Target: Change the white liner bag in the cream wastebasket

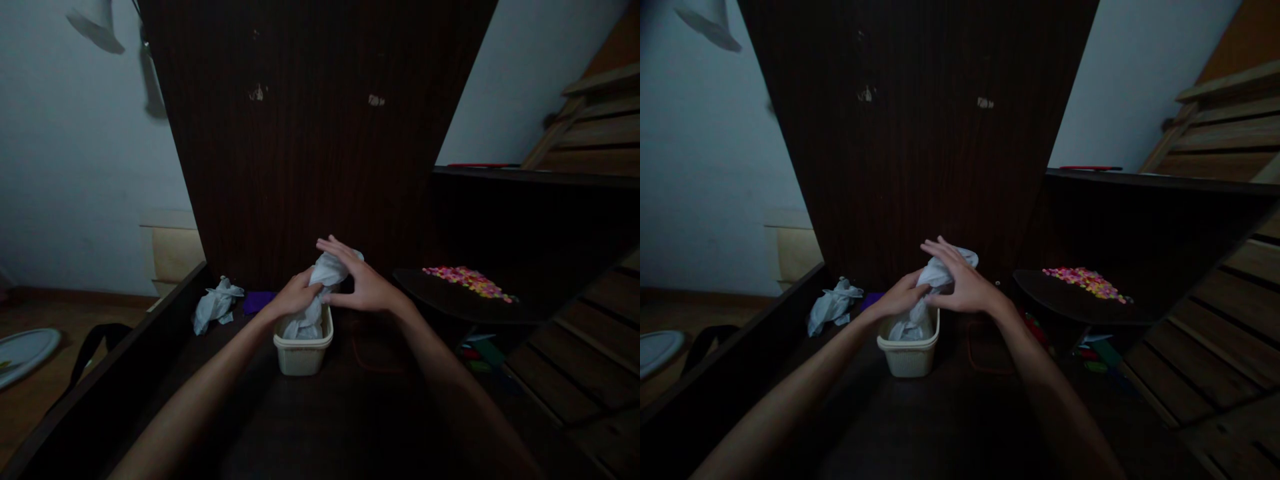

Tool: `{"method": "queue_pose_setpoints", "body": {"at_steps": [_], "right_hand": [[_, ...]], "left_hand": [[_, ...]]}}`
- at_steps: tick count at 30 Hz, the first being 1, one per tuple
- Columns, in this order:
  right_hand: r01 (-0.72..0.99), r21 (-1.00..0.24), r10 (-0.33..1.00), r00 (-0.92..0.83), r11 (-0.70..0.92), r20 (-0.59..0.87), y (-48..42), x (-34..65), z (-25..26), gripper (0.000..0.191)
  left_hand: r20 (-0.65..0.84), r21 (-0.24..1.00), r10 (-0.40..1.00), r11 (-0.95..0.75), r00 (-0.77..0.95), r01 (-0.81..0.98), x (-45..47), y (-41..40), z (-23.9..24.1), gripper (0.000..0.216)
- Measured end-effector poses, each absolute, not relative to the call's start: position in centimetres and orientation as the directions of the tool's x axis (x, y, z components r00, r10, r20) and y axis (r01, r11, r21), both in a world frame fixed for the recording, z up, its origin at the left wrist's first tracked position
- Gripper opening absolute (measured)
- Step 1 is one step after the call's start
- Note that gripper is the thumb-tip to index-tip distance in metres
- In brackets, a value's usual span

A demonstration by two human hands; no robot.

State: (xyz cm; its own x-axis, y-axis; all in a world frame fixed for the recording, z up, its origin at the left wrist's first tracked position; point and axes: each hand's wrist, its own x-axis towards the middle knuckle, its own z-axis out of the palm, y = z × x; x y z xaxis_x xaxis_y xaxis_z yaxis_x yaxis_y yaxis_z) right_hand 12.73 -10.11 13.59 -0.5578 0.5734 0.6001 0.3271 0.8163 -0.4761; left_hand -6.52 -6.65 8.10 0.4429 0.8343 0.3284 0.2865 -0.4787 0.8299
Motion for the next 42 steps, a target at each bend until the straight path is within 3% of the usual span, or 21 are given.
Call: {"method": "queue_pose_setpoints", "body": {"at_steps": [2, 4, 7, 11, 18, 25, 31, 37, 42], "right_hand": [[0.402, -0.43, 0.58, -0.663, 0.809, 0.473, -9.9, 11.9, 13.1, 0.09], [0.441, -0.404, 0.592, -0.685, 0.801, 0.424, -9.3, 11.4, 12.4, 0.085], [0.497, -0.368, 0.618, -0.653, 0.786, 0.437, -8.4, 11.2, 11.5, 0.066], [0.568, -0.325, 0.651, -0.608, 0.757, 0.454, -8.1, 11.6, 11.3, 0.059], [0.6, -0.342, 0.685, -0.56, 0.723, 0.465, -8.2, 12.1, 11.8, 0.056], [0.559, -0.376, 0.669, -0.546, 0.74, 0.505, -8.6, 12.5, 12.2, 0.046], [0.49, -0.426, 0.649, -0.539, 0.76, 0.537, -9.3, 12.4, 12.9, 0.044], [0.489, -0.42, 0.641, -0.507, 0.764, 0.576, -10.2, 12.5, 13.8, 0.052], [0.558, -0.382, 0.676, -0.612, 0.737, 0.411, -11.0, 12.4, 13.7, 0.092]], "left_hand": [[0.314, 0.842, 0.845, -0.458, 0.433, 0.284, -6.3, -6.6, 8.1, 0.026], [0.289, 0.862, 0.854, -0.429, 0.434, 0.27, -6.3, -6.6, 8.0, 0.024], [0.243, 0.895, 0.856, -0.379, 0.457, 0.234, -6.5, -6.9, 8.2, 0.022], [0.212, 0.926, 0.842, -0.336, 0.496, 0.174, -7.2, -7.9, 8.9, 0.02], [0.246, 0.916, 0.76, -0.385, 0.602, 0.112, -7.9, -8.3, 8.6, 0.062], [0.323, 0.833, 0.785, -0.501, 0.528, 0.235, -8.2, -7.4, 8.0, 0.024], [0.352, 0.815, 0.798, -0.518, 0.49, 0.258, -8.2, -7.4, 8.1, 0.019], [0.356, 0.814, 0.808, -0.515, 0.47, 0.268, -7.7, -7.1, 7.8, 0.018], [0.362, 0.809, 0.827, -0.508, 0.429, 0.297, -7.4, -7.3, 8.5, 0.021]]}}
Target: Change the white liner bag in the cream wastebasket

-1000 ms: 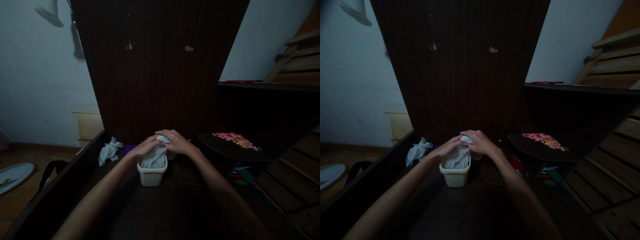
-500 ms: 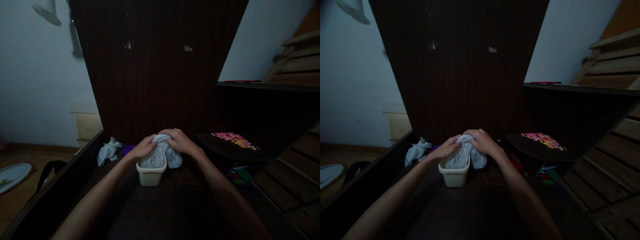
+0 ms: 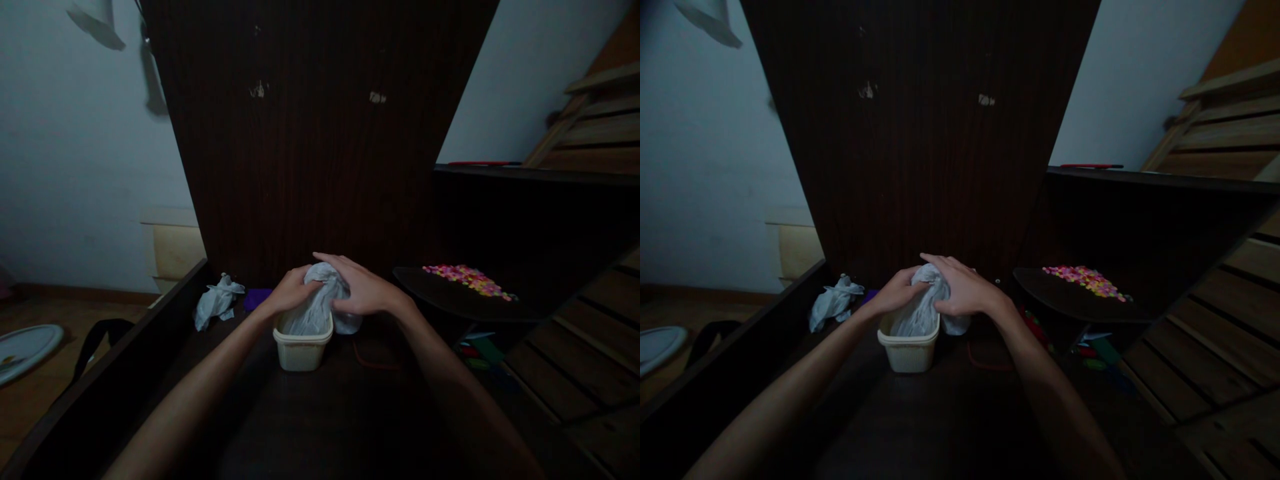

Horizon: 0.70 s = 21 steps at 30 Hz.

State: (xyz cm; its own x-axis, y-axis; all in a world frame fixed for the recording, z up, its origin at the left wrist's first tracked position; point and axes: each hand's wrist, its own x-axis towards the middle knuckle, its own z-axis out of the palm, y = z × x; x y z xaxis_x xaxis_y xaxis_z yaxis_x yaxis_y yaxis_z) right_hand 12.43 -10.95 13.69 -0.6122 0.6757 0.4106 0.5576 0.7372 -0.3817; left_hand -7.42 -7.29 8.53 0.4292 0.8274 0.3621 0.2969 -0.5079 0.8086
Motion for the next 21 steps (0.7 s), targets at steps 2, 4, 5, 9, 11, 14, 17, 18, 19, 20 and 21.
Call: {"method": "queue_pose_setpoints", "body": {"at_steps": [2, 4, 5, 9, 11, 14, 17, 18, 19, 20, 21], "right_hand": [[0.557, -0.365, 0.665, -0.641, 0.746, 0.384, -11.0, 12.2, 13.3, 0.102], [0.566, -0.35, 0.666, -0.638, 0.746, 0.387, -10.8, 11.9, 12.8, 0.102], [0.577, -0.346, 0.673, -0.627, 0.739, 0.392, -10.6, 11.8, 12.6, 0.098], [0.618, -0.33, 0.697, -0.578, 0.714, 0.424, -10.1, 11.6, 12.4, 0.075], [0.638, -0.316, 0.705, -0.566, 0.703, 0.427, -9.9, 11.5, 12.7, 0.068], [0.66, -0.294, 0.713, -0.555, 0.691, 0.428, -10.0, 11.3, 13.3, 0.055], [0.67, -0.254, 0.698, -0.554, 0.697, 0.455, -10.2, 11.0, 13.7, 0.038], [0.665, -0.246, 0.688, -0.559, 0.705, 0.463, -10.2, 10.9, 13.7, 0.034], [0.655, -0.245, 0.679, -0.565, 0.714, 0.468, -10.2, 10.9, 13.8, 0.032], [0.644, -0.253, 0.673, -0.57, 0.722, 0.471, -10.3, 10.8, 13.8, 0.029], [0.634, -0.268, 0.672, -0.571, 0.726, 0.471, -10.3, 10.8, 13.9, 0.028]], "left_hand": [[0.37, 0.806, 0.829, -0.511, 0.419, 0.3, -7.3, -7.5, 8.9, 0.022], [0.369, 0.813, 0.836, -0.502, 0.406, 0.294, -7.2, -7.7, 9.1, 0.025], [0.365, 0.822, 0.842, -0.492, 0.398, 0.288, -7.1, -7.7, 9.2, 0.027], [0.338, 0.859, 0.848, -0.456, 0.408, 0.235, -7.1, -8.2, 9.1, 0.034], [0.324, 0.876, 0.837, -0.441, 0.441, 0.194, -7.3, -8.4, 9.0, 0.04], [0.31, 0.884, 0.82, -0.435, 0.481, 0.172, -7.3, -8.4, 8.7, 0.057], [0.301, 0.86, 0.791, -0.467, 0.533, 0.207, -7.1, -8.0, 8.4, 0.054], [0.288, 0.852, 0.784, -0.472, 0.55, 0.225, -7.0, -7.8, 8.3, 0.043], [0.272, 0.848, 0.779, -0.472, 0.565, 0.243, -7.0, -7.7, 8.3, 0.03], [0.256, 0.845, 0.778, -0.468, 0.574, 0.258, -6.9, -7.5, 8.2, 0.019], [0.245, 0.845, 0.779, -0.464, 0.577, 0.268, -6.8, -7.5, 8.3, 0.011]]}}
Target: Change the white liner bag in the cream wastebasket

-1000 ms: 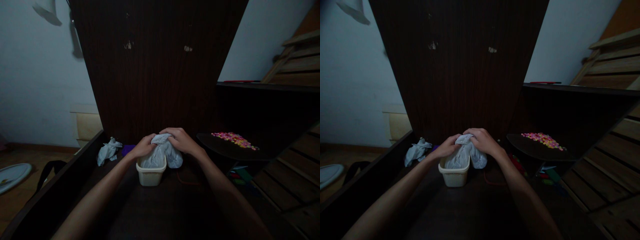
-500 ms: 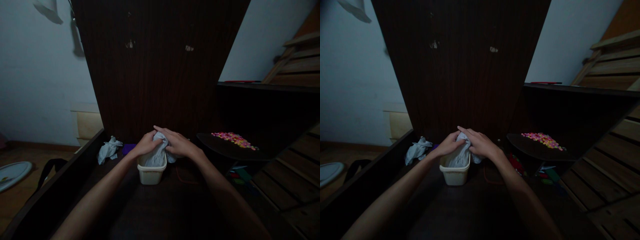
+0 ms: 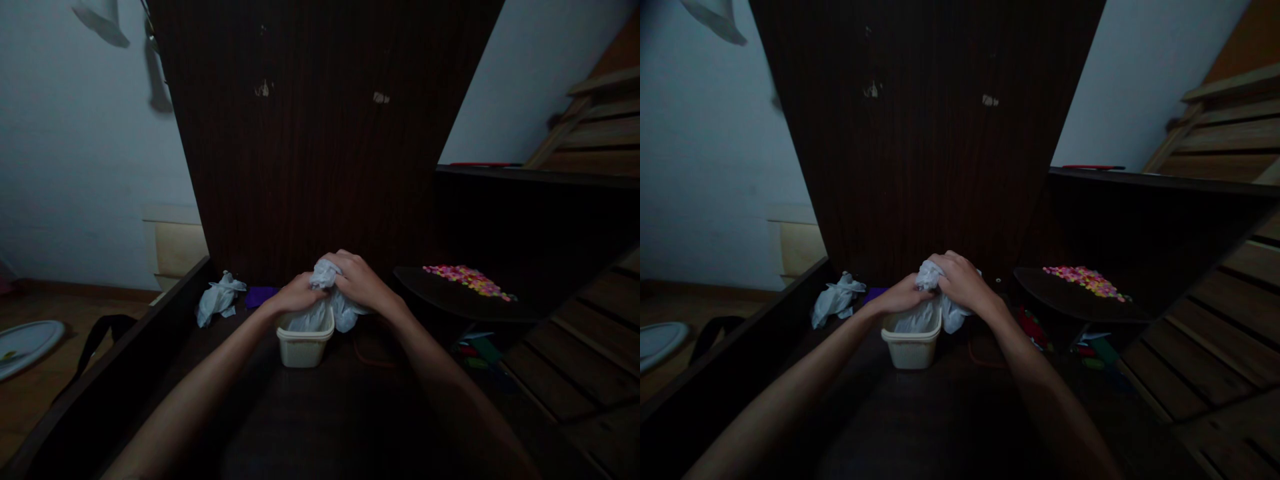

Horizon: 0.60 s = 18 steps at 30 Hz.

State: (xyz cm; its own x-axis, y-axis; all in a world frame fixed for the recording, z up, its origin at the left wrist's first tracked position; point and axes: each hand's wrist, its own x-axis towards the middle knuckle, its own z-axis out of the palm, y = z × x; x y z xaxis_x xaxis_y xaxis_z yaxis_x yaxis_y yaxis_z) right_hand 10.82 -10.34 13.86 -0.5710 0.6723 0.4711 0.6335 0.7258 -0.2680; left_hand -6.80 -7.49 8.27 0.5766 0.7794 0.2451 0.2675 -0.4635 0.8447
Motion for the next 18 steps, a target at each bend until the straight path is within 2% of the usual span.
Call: {"method": "queue_pose_setpoints", "body": {"at_steps": [5, 9, 12, 15, 18], "right_hand": [[0.587, -0.327, 0.667, -0.585, 0.741, 0.461, -10.3, 11.4, 13.9, 0.024], [0.595, -0.295, 0.661, -0.618, 0.747, 0.426, -9.8, 12.2, 14.0, 0.022], [0.648, -0.259, 0.693, -0.62, 0.717, 0.367, -9.7, 12.7, 14.4, 0.027], [0.726, -0.198, 0.75, -0.615, 0.659, 0.242, -10.1, 13.1, 14.8, 0.041], [0.787, -0.152, 0.801, -0.577, 0.597, 0.157, -10.8, 13.5, 15.1, 0.075]], "left_hand": [[0.228, 0.851, 0.798, -0.442, 0.559, 0.283, -6.7, -7.6, 8.5, 0.01], [0.22, 0.853, 0.82, -0.424, 0.528, 0.303, -6.8, -7.6, 8.3, 0.015], [0.212, 0.85, 0.832, -0.416, 0.513, 0.323, -6.7, -7.4, 7.9, 0.017], [0.21, 0.841, 0.836, -0.419, 0.507, 0.343, -6.3, -7.2, 7.6, 0.019], [0.215, 0.827, 0.837, -0.431, 0.504, 0.362, -5.9, -7.0, 7.6, 0.022]]}}
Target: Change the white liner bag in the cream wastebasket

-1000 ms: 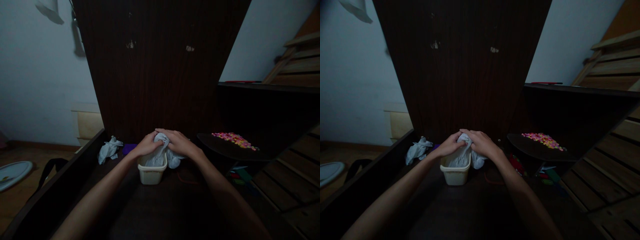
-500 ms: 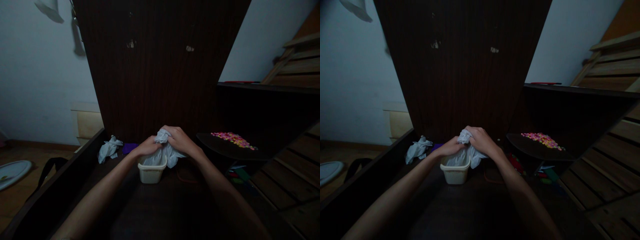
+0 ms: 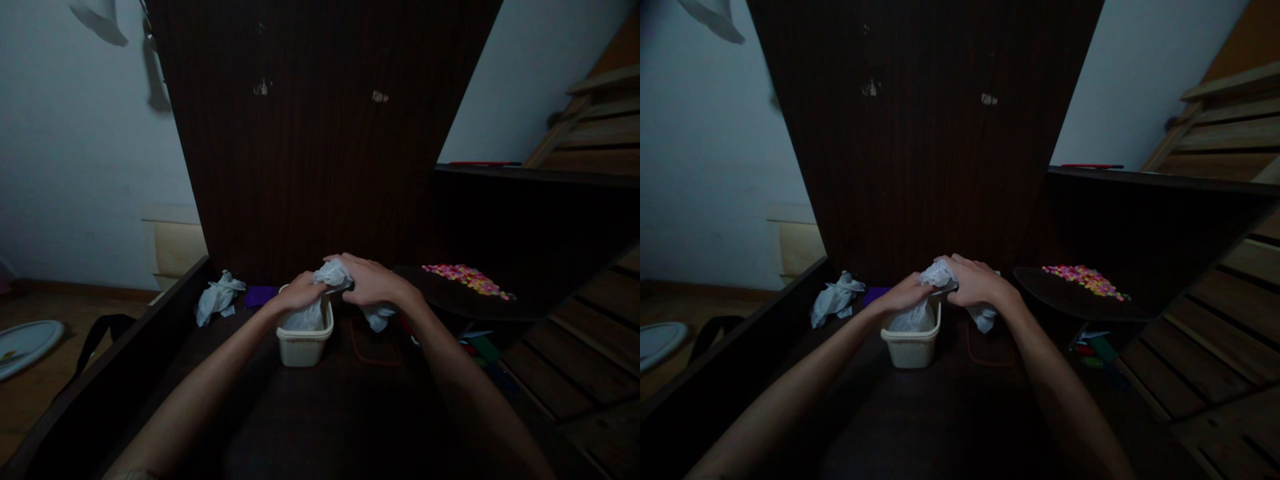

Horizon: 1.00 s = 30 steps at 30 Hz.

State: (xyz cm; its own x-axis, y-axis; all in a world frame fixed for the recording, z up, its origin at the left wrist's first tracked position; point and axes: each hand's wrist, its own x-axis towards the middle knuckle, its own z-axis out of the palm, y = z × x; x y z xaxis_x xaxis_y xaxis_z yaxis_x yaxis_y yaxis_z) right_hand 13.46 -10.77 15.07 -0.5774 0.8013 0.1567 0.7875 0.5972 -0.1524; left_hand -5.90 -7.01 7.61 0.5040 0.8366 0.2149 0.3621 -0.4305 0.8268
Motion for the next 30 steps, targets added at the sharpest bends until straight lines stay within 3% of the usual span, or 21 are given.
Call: {"method": "queue_pose_setpoints", "body": {"at_steps": [4, 8, 12, 18, 23, 25, 30], "right_hand": [[0.734, -0.154, 0.741, -0.606, 0.661, 0.291, -11.5, 13.7, 14.9, 0.122], [0.665, -0.038, 0.627, -0.682, 0.746, 0.375, -12.0, 13.1, 14.1, 0.125], [0.695, -0.012, 0.665, -0.682, 0.719, 0.305, -11.7, 11.8, 12.4, 0.118], [0.75, -0.186, 0.771, -0.598, 0.634, 0.218, -9.9, 12.0, 11.7, 0.081], [0.826, -0.032, 0.824, -0.558, 0.563, 0.099, -9.7, 12.4, 13.4, 0.036], [0.836, 0.018, 0.833, -0.548, 0.548, 0.08, -9.7, 12.5, 14.0, 0.028], [0.849, -0.011, 0.848, -0.528, 0.529, 0.043, -9.1, 13.9, 14.4, 0.028]], "left_hand": [[0.215, 0.802, 0.837, -0.445, 0.504, 0.397, -5.5, -6.8, 7.9, 0.023], [0.208, 0.78, 0.825, -0.464, 0.525, 0.42, -5.2, -6.9, 8.2, 0.024], [0.231, 0.775, 0.802, -0.494, 0.55, 0.394, -5.0, -7.3, 8.7, 0.028], [0.211, 0.776, 0.775, -0.504, 0.596, 0.38, -5.4, -7.8, 8.8, 0.021], [0.194, 0.738, 0.764, -0.527, 0.616, 0.422, -5.9, -8.1, 8.7, 0.014], [0.19, 0.713, 0.767, -0.537, 0.614, 0.451, -6.0, -8.1, 8.6, 0.014], [0.181, 0.671, 0.779, -0.544, 0.6, 0.504, -6.2, -7.9, 8.3, 0.02]]}}
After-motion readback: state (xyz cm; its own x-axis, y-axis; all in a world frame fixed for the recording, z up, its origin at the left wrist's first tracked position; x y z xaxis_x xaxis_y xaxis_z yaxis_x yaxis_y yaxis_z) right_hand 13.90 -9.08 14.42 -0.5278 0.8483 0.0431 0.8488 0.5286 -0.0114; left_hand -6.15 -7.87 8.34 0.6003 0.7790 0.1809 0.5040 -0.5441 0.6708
